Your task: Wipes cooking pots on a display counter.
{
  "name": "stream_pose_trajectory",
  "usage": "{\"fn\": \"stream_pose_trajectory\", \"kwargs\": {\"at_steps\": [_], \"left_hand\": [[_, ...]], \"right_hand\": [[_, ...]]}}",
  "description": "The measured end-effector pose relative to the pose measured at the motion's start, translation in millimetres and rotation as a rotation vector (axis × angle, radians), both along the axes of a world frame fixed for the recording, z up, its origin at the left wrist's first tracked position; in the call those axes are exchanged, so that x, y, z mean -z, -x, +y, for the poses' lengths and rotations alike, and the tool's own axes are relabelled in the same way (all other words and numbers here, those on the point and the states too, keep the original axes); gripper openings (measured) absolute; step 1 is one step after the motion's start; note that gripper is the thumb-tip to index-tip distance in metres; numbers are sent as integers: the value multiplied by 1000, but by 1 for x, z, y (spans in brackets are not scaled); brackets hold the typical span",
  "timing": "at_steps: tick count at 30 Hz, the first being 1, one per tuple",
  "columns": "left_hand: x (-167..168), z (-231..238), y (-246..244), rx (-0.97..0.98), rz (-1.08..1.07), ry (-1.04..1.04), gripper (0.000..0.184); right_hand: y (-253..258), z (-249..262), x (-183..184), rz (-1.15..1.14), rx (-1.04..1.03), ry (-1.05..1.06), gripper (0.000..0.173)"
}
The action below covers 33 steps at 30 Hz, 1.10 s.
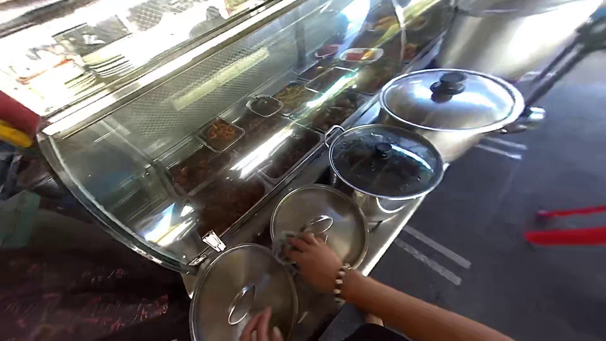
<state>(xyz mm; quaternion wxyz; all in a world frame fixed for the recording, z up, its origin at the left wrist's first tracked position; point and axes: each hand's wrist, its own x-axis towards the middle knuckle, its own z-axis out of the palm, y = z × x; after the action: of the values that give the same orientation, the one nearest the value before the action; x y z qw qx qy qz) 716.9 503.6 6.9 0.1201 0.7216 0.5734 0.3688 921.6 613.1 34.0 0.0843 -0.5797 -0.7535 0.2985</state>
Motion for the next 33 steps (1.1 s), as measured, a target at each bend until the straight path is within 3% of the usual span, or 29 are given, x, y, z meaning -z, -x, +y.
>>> {"fn": "stream_pose_trajectory", "kwargs": {"at_steps": [3,10,15,17,19,22,24,28,33], "left_hand": [[12,-4,-69,55,-9,215,32],[34,-2,-141,-153,-38,215,33],[35,-2,-156,-410,-505,479,38],[31,7,-162,-488,-719,608,47],[31,18,-168,-527,-875,697,54],[29,37,-177,-569,-965,769,59],[29,42,-176,-560,-931,787,62],[29,43,-166,-486,-880,809,65],[30,39,-157,-415,-903,772,65]], "right_hand": [[6,9,-2,-140,-178,88,48],[-39,8,-6,-117,-461,127,41],[-89,-3,13,32,-519,133,42],[-112,-16,24,90,-474,47,41],[-135,-31,41,133,-382,-182,40],[-160,-31,56,48,-246,-497,39],[-165,-17,40,-60,-177,-352,41],[-154,26,-15,-184,-139,237,46],[-148,46,-15,-30,18,205,39]]}}
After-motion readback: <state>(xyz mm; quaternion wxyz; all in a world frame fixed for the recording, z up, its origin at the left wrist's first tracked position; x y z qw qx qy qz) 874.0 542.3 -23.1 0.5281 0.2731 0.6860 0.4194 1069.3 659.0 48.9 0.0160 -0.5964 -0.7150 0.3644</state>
